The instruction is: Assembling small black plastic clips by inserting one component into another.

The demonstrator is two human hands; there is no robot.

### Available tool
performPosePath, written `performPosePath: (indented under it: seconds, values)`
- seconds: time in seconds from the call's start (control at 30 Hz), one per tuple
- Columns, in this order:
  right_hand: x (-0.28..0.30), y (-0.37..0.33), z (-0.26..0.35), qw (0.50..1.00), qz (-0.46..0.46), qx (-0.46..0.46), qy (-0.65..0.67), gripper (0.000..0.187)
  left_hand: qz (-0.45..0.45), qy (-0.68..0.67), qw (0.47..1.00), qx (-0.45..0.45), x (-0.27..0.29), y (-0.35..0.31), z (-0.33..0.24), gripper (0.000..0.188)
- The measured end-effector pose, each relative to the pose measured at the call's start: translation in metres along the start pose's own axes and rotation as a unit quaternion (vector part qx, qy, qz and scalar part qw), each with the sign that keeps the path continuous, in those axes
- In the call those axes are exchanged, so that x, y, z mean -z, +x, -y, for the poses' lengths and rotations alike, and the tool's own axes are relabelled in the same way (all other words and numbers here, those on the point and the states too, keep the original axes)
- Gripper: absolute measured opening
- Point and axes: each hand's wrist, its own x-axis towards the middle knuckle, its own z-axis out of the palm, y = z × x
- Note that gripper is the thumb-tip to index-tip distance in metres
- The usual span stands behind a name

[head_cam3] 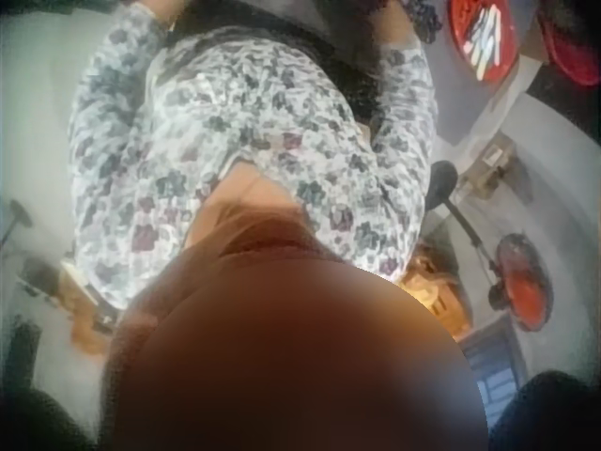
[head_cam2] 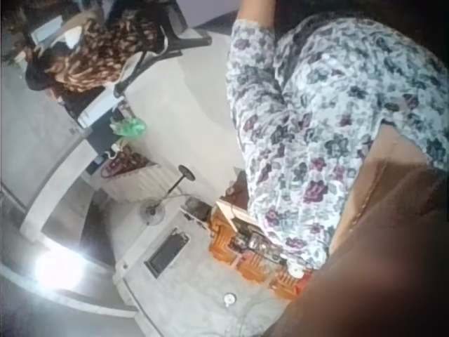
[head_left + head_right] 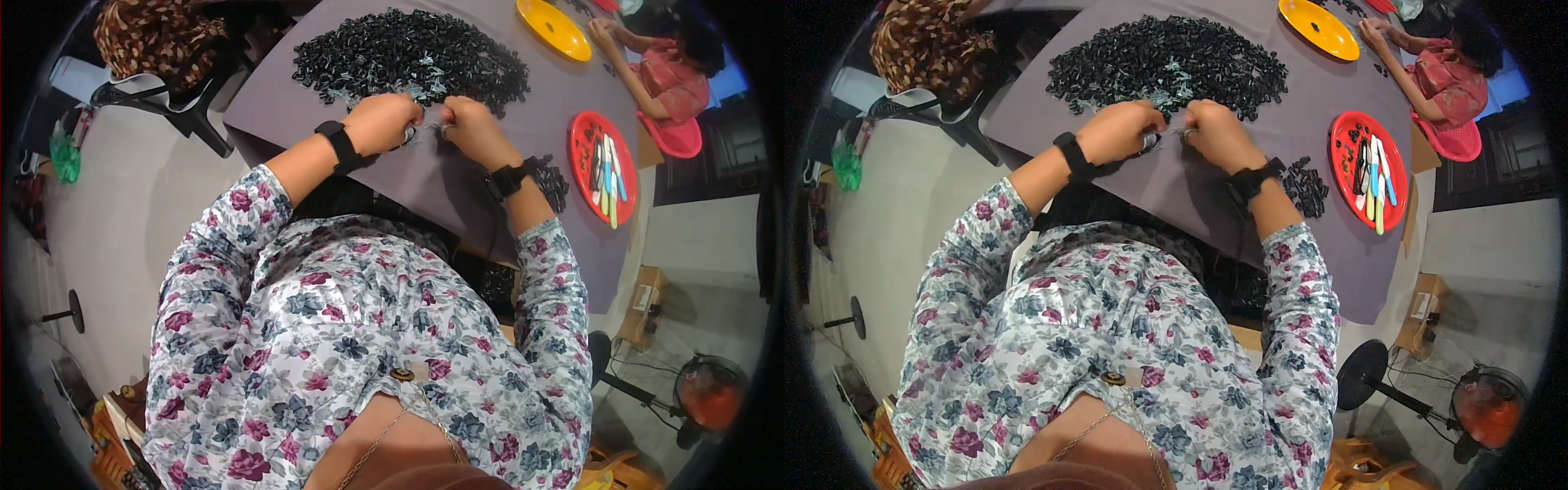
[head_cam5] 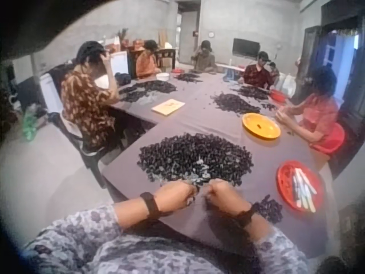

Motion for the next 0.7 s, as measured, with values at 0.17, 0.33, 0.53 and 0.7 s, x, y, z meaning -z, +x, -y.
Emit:
performPosePath:
  seconds: [0.17,0.33,0.53,0.7]
  values:
    - [0.012,-0.015,0.002,0.997,-0.040,-0.047,0.042,0.014,0.045,0.035,0.998,-0.010,-0.003,0.008,-0.001,0.025]
    - [0.020,-0.026,0.003,0.980,-0.015,-0.111,0.163,0.016,0.071,0.022,0.996,0.039,0.005,0.004,-0.007,0.023]
    - [0.026,-0.038,0.014,0.963,0.003,-0.166,0.211,0.012,0.014,0.003,1.000,0.019,0.004,0.000,0.010,0.025]
    - [0.032,-0.042,0.021,0.946,0.002,-0.185,0.267,0.013,-0.007,-0.328,0.936,0.128,0.010,-0.004,0.017,0.008]
